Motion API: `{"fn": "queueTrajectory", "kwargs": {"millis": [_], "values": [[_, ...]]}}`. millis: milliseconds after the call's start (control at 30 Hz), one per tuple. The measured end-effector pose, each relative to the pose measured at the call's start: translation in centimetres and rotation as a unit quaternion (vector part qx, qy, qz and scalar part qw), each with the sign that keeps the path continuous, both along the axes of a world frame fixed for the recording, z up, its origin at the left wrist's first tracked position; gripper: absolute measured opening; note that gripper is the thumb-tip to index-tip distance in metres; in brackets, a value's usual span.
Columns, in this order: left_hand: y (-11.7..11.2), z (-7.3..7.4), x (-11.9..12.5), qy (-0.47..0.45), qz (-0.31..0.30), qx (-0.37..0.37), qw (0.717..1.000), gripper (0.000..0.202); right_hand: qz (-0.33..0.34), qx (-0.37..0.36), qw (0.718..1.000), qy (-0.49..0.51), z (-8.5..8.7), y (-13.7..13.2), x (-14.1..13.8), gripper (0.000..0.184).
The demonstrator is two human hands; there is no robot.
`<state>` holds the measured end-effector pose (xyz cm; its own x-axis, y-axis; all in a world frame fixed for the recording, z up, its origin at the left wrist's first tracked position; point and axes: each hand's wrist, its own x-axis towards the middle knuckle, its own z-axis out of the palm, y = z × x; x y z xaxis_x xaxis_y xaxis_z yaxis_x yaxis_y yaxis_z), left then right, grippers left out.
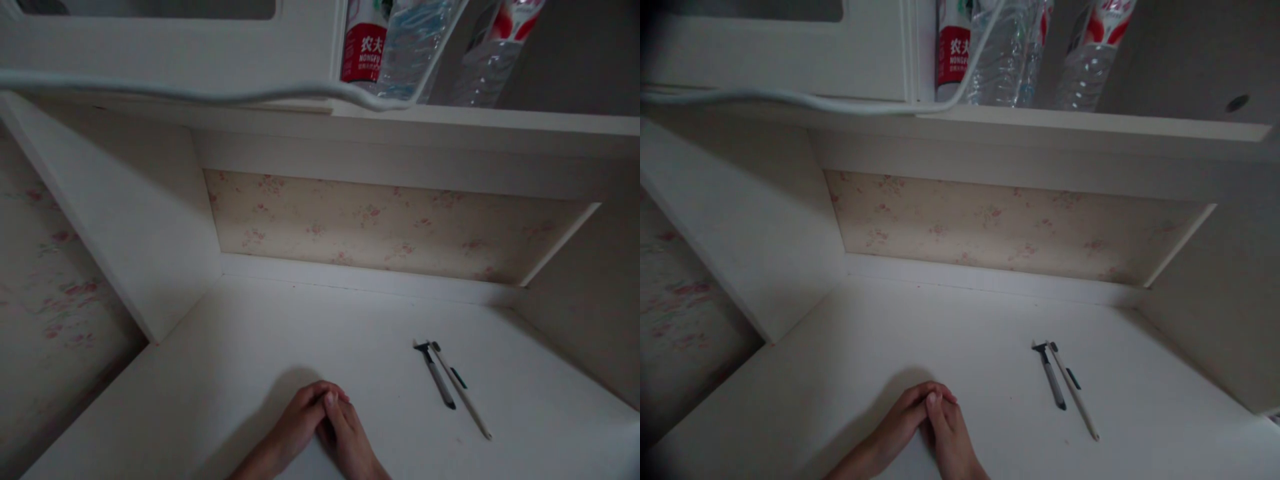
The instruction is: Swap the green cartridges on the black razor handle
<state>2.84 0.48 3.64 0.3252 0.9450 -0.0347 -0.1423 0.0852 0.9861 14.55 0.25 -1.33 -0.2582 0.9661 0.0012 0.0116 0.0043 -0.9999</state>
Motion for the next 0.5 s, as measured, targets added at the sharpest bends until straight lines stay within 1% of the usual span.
{"fn": "queueTrajectory", "kwargs": {"millis": [100,200,500], "values": [[0.1,-0.5,-0.1,0.01,-0.008,0.01,1.0,0.026,0.027,0.001,0.999,0.031,-0.4,0.1,0.0,0.066],[0.3,-1.1,-0.1,0.018,-0.01,0.017,1.0,0.028,0.041,0.001,0.997,0.067,-0.6,0.1,0.0,0.063],[0.3,-1.9,-0.1,0.029,-0.023,0.035,0.999,0.029,0.064,-0.007,0.991,0.12,-0.9,-0.3,0.1,0.057]]}}
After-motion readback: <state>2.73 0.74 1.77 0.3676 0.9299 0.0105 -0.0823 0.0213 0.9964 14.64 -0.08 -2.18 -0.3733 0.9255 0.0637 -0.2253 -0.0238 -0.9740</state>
